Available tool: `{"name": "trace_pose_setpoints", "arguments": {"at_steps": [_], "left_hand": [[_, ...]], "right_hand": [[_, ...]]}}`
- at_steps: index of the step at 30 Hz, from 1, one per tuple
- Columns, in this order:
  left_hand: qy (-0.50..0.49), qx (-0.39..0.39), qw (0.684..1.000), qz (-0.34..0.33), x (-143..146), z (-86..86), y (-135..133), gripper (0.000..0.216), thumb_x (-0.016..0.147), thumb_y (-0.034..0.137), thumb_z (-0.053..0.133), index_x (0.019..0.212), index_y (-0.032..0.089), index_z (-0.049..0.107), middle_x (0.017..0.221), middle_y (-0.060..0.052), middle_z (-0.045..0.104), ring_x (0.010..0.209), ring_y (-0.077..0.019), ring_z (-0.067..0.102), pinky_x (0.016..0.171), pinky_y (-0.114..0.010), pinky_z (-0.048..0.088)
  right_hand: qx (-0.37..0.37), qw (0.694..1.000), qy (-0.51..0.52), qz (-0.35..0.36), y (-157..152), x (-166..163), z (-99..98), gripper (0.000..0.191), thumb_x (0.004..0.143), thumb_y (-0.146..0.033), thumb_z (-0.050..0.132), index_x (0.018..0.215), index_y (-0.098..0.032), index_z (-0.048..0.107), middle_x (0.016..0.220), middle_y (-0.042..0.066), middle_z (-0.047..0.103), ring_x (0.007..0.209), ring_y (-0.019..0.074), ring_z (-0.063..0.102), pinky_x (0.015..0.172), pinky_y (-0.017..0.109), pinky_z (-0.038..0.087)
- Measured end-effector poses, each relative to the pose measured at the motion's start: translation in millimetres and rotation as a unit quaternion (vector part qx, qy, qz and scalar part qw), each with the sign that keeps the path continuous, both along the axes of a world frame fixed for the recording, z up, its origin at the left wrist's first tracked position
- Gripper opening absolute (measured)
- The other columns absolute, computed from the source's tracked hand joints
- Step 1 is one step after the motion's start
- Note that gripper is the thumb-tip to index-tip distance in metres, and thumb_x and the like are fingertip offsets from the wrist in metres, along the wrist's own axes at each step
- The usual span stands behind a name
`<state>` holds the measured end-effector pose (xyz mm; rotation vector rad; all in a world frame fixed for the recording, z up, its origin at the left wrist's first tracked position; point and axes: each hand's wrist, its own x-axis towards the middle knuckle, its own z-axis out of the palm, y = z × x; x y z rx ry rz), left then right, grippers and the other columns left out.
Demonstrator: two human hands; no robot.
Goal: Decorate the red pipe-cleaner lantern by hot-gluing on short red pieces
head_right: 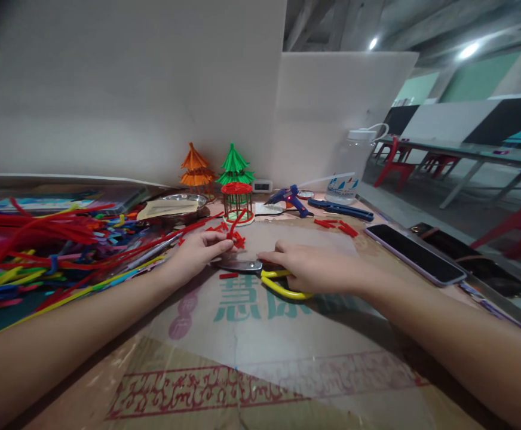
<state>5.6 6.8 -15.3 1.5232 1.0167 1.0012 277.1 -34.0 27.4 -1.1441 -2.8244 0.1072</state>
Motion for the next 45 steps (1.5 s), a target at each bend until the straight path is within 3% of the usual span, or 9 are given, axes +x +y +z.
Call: {"name": "trace_pose_setpoints", "arguments": {"at_steps": [6,10,13,17,26,38,45], "left_hand": [[-0.037,-0.010,0.999,0.022,0.2,0.9,2.6,0.032,0.076,0.044,0.080,0.086,0.014,0.075,0.091,-0.010,0.080,0.078,-0.0186,0.072,0.081,-0.032,0.056],[-0.029,0.005,0.999,0.019,-0.1,1.7,1.6,0.023,0.079,0.038,0.078,0.083,0.015,0.075,0.089,-0.008,0.080,0.078,-0.0174,0.072,0.082,-0.031,0.056],[-0.037,-0.007,0.999,0.019,1.0,3.9,-1.4,0.019,0.080,0.034,0.076,0.084,0.015,0.075,0.088,-0.007,0.080,0.077,-0.0165,0.072,0.081,-0.030,0.056],[-0.029,-0.019,0.999,0.024,4.8,8.2,-7.0,0.015,0.083,0.029,0.072,0.086,0.014,0.075,0.090,-0.008,0.080,0.076,-0.0167,0.073,0.078,-0.030,0.058],[0.039,0.045,0.998,-0.007,5.3,9.4,-10.7,0.019,0.084,0.032,0.070,0.086,0.015,0.077,0.088,-0.008,0.080,0.080,-0.0181,0.073,0.078,-0.029,0.056],[0.007,0.021,0.999,-0.032,11.2,13.2,-17.3,0.014,0.084,0.028,0.071,0.087,0.016,0.076,0.086,-0.007,0.080,0.080,-0.0183,0.075,0.074,-0.028,0.059],[-0.015,-0.044,0.999,-0.024,14.8,19.7,-22.8,0.006,0.086,0.021,0.069,0.085,0.016,0.074,0.080,-0.005,0.079,0.074,-0.0159,0.075,0.070,-0.025,0.059]], "right_hand": [[-0.033,0.997,0.060,-0.025,-0.2,1.5,11.0,0.029,0.086,-0.019,0.062,0.113,-0.028,0.070,0.097,0.004,0.072,0.074,0.0188,0.063,0.062,0.029,0.046],[-0.034,0.994,0.107,-0.008,3.8,14.3,32.6,0.049,0.097,-0.036,0.055,0.146,-0.031,0.055,0.125,0.009,0.070,0.104,0.0259,0.067,0.085,0.037,0.053],[-0.057,0.995,0.082,-0.017,6.9,24.5,43.2,0.054,0.096,-0.049,0.057,0.145,-0.026,0.057,0.135,0.011,0.066,0.117,0.0312,0.063,0.096,0.042,0.051],[-0.075,0.991,0.060,-0.090,11.5,27.8,39.8,0.051,0.089,-0.061,0.062,0.121,-0.022,0.070,0.125,0.011,0.070,0.109,0.0324,0.066,0.090,0.041,0.052],[-0.125,0.983,0.045,-0.124,6.1,6.4,29.9,0.055,0.090,-0.070,0.052,0.108,-0.021,0.068,0.098,0.007,0.070,0.085,0.0244,0.063,0.068,0.032,0.044],[-0.150,0.978,0.050,-0.133,5.4,-6.2,31.6,0.053,0.086,-0.068,0.054,0.110,-0.022,0.069,0.104,0.008,0.071,0.090,0.0259,0.064,0.071,0.033,0.045],[-0.155,0.977,0.061,-0.130,2.9,-7.6,29.2,0.050,0.086,-0.064,0.055,0.111,-0.022,0.067,0.106,0.008,0.071,0.092,0.0258,0.064,0.074,0.033,0.046]]}}
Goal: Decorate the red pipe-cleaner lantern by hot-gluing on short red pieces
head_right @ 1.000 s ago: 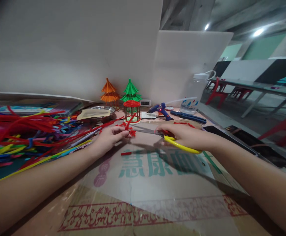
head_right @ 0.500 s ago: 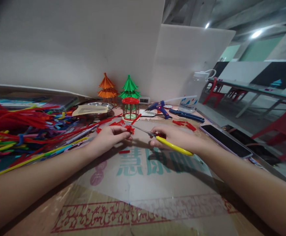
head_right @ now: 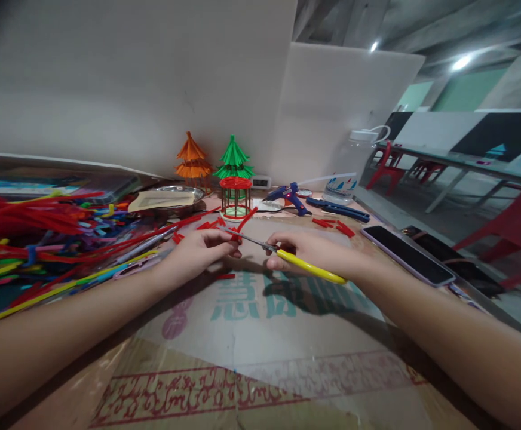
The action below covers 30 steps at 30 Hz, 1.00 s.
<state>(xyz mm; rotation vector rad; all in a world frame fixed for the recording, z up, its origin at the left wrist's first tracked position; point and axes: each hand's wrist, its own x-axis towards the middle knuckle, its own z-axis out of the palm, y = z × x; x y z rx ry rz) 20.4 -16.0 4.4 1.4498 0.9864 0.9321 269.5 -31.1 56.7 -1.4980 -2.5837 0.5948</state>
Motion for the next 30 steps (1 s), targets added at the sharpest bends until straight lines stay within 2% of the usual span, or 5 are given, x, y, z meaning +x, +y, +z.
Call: {"name": "trace_pose_setpoints", "arguments": {"at_steps": [6,12,18,24,30], "left_hand": [[0.019,0.019,1.000,-0.002,-1.5,-0.9,0.1,0.009,0.085,0.023,0.072,0.089,0.016,0.075,0.084,-0.007,0.080,0.077,-0.0173,0.076,0.075,-0.027,0.061],[0.027,0.031,0.999,-0.012,-3.0,-5.7,2.6,0.019,0.084,0.031,0.074,0.095,0.015,0.075,0.087,-0.009,0.080,0.080,-0.0195,0.076,0.074,-0.029,0.062],[0.039,0.040,0.998,-0.004,-2.7,-3.9,0.8,0.017,0.085,0.031,0.074,0.094,0.017,0.076,0.087,-0.009,0.080,0.082,-0.0216,0.076,0.074,-0.032,0.062],[0.045,0.012,0.999,0.004,-1.3,1.6,-3.0,0.011,0.088,0.023,0.069,0.093,0.016,0.075,0.086,-0.008,0.081,0.080,-0.0198,0.076,0.072,-0.029,0.060],[0.053,0.020,0.998,0.001,-2.7,0.5,-1.8,0.014,0.089,0.026,0.069,0.097,0.016,0.074,0.088,-0.008,0.081,0.081,-0.0201,0.076,0.065,-0.026,0.057]], "right_hand": [[-0.010,1.000,0.011,0.004,0.8,-0.8,-0.9,0.046,0.086,-0.061,0.058,0.108,-0.022,0.068,0.097,0.006,0.070,0.084,0.0231,0.063,0.069,0.031,0.044],[-0.013,1.000,0.015,0.008,0.1,-0.7,-0.8,0.047,0.087,-0.063,0.057,0.109,-0.023,0.068,0.101,0.006,0.071,0.089,0.0242,0.064,0.072,0.031,0.046],[-0.019,1.000,0.013,-0.001,0.0,-1.5,-1.1,0.043,0.087,-0.061,0.059,0.108,-0.024,0.068,0.099,0.005,0.072,0.086,0.0235,0.064,0.071,0.031,0.047],[-0.020,0.999,0.027,-0.004,2.5,0.1,-4.2,0.042,0.085,-0.060,0.063,0.107,-0.024,0.069,0.097,0.005,0.073,0.085,0.0237,0.064,0.070,0.031,0.046],[-0.018,0.999,0.027,-0.008,-0.4,-3.1,-3.4,0.043,0.086,-0.061,0.061,0.103,-0.023,0.069,0.094,0.005,0.072,0.085,0.0234,0.063,0.070,0.031,0.045]]}}
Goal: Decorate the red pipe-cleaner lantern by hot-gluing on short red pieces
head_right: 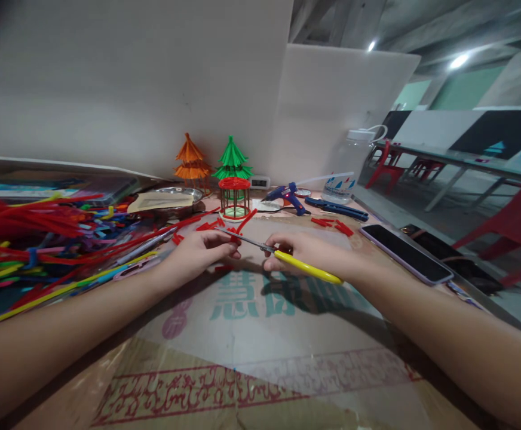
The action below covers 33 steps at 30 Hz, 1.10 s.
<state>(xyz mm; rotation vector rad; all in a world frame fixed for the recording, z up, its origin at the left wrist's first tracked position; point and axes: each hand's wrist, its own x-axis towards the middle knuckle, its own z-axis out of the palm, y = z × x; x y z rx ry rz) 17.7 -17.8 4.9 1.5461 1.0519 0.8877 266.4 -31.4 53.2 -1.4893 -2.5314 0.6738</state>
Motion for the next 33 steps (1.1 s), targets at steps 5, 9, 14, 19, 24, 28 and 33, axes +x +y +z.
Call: {"name": "trace_pose_setpoints", "arguments": {"at_steps": [5,9,14,19,24,28,33], "left_hand": [[-0.003,0.009,1.000,-0.002,-1.8,-3.0,3.1,0.014,0.089,0.026,0.068,0.097,0.016,0.073,0.090,-0.009,0.081,0.081,-0.0197,0.076,0.062,-0.025,0.055],[-0.016,0.004,1.000,-0.011,-1.5,-4.0,2.8,0.013,0.088,0.028,0.069,0.091,0.016,0.072,0.088,-0.009,0.080,0.077,-0.0186,0.075,0.066,-0.027,0.057],[-0.012,0.023,1.000,0.012,-6.3,-7.2,11.9,0.019,0.084,0.034,0.071,0.087,0.015,0.073,0.087,-0.008,0.079,0.077,-0.0192,0.074,0.070,-0.029,0.057],[0.051,0.126,0.984,0.112,-23.3,-8.7,32.5,0.029,0.085,0.042,0.067,0.091,0.015,0.076,0.093,-0.008,0.080,0.092,-0.0252,0.073,0.086,-0.034,0.055],[0.104,0.185,0.969,0.129,-29.9,-13.2,41.4,0.030,0.088,0.039,0.062,0.098,0.016,0.078,0.106,-0.008,0.080,0.104,-0.0272,0.071,0.100,-0.036,0.050],[0.087,0.206,0.966,0.134,-27.2,-21.0,43.2,0.030,0.089,0.033,0.061,0.110,0.017,0.076,0.118,-0.009,0.077,0.111,-0.0250,0.069,0.105,-0.036,0.048],[0.051,0.187,0.972,0.132,-24.6,-20.5,40.5,0.035,0.090,0.030,0.060,0.119,0.014,0.072,0.113,-0.010,0.077,0.103,-0.0230,0.071,0.097,-0.034,0.052]], "right_hand": [[-0.004,1.000,0.019,-0.001,-0.3,-0.6,-1.2,0.039,0.085,-0.059,0.063,0.100,-0.023,0.070,0.094,0.005,0.072,0.085,0.0223,0.064,0.068,0.030,0.046],[-0.019,0.999,0.018,-0.027,-2.3,-0.5,-4.8,0.043,0.085,-0.063,0.064,0.102,-0.024,0.071,0.089,0.004,0.073,0.072,0.0187,0.063,0.057,0.027,0.044],[-0.068,0.991,0.023,-0.110,-7.5,-7.9,0.3,0.052,0.082,-0.067,0.065,0.110,-0.023,0.070,0.068,0.000,0.067,0.046,0.0124,0.052,0.042,0.025,0.038],[0.011,0.994,-0.009,-0.105,-3.2,-3.5,6.8,0.048,0.087,-0.066,0.059,0.109,-0.024,0.070,0.079,0.004,0.073,0.062,0.0194,0.065,0.053,0.028,0.045],[0.050,0.998,-0.048,-0.003,-5.8,-0.6,-5.3,0.038,0.083,-0.052,0.071,0.112,-0.028,0.073,0.105,0.005,0.077,0.090,0.0260,0.069,0.072,0.032,0.049],[0.079,0.995,-0.046,0.041,-13.8,-5.3,-13.0,0.040,0.089,-0.035,0.063,0.128,-0.027,0.069,0.121,0.009,0.072,0.104,0.0269,0.068,0.084,0.034,0.049],[0.064,0.991,-0.088,0.077,-19.8,-7.0,-4.2,0.043,0.094,-0.036,0.058,0.136,-0.030,0.066,0.118,0.010,0.067,0.097,0.0247,0.067,0.084,0.033,0.049]]}}
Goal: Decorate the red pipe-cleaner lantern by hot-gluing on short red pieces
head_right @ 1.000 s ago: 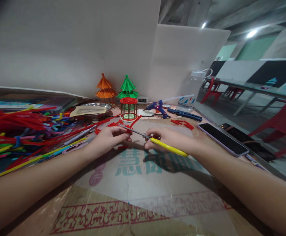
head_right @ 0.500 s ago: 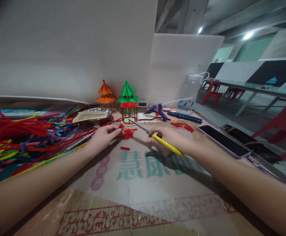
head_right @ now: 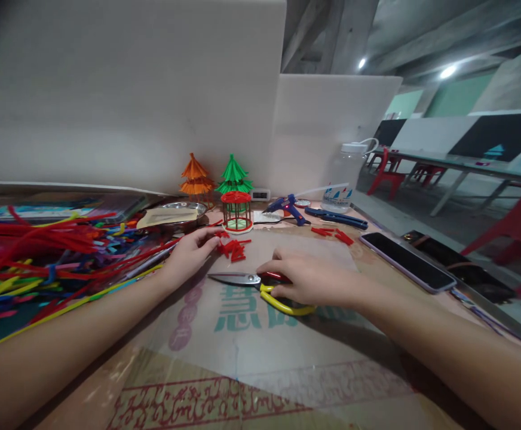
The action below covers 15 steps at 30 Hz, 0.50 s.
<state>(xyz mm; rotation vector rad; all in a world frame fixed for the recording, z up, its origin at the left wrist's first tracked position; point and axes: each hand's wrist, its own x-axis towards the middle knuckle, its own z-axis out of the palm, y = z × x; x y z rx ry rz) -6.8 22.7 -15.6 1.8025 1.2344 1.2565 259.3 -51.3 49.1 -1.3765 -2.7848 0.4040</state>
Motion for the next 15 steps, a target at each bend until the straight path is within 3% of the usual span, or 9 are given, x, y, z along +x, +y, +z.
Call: {"name": "trace_pose_setpoints", "arguments": {"at_steps": [4,7,11,15], "left_hand": [[0.012,0.011,1.000,-0.002,0.8,2.3,-3.9,0.039,0.090,0.028,0.060,0.126,0.017,0.070,0.115,-0.007,0.077,0.107,-0.0227,0.070,0.100,-0.033,0.051],[0.030,0.019,0.999,-0.007,1.0,1.1,-4.9,0.037,0.092,0.028,0.058,0.125,0.018,0.071,0.116,-0.007,0.077,0.109,-0.0230,0.070,0.102,-0.034,0.050],[0.022,0.024,0.999,-0.023,0.6,-2.1,-4.0,0.034,0.093,0.030,0.056,0.121,0.017,0.071,0.121,-0.010,0.075,0.109,-0.0236,0.070,0.100,-0.035,0.052],[0.007,0.004,0.999,-0.031,1.5,-0.2,-5.7,0.034,0.090,0.032,0.060,0.118,0.017,0.073,0.113,-0.009,0.078,0.103,-0.0237,0.072,0.096,-0.035,0.055]], "right_hand": [[0.011,0.999,0.033,-0.011,6.8,-2.8,2.4,0.035,0.096,-0.041,0.056,0.123,-0.025,0.073,0.114,0.009,0.072,0.097,0.0238,0.068,0.083,0.032,0.049],[0.062,0.996,0.047,-0.050,24.6,-9.5,-0.5,0.033,0.099,-0.041,0.052,0.115,-0.023,0.075,0.111,0.009,0.077,0.095,0.0234,0.069,0.079,0.031,0.049],[0.151,0.986,0.016,-0.067,59.9,-25.1,-4.9,0.032,0.097,-0.033,0.054,0.119,-0.021,0.074,0.118,0.012,0.076,0.104,0.0275,0.069,0.085,0.033,0.047],[0.145,0.986,0.015,-0.082,90.3,-43.8,-12.2,0.035,0.095,-0.033,0.058,0.123,-0.018,0.074,0.108,0.014,0.078,0.097,0.0283,0.070,0.077,0.033,0.046]]}}
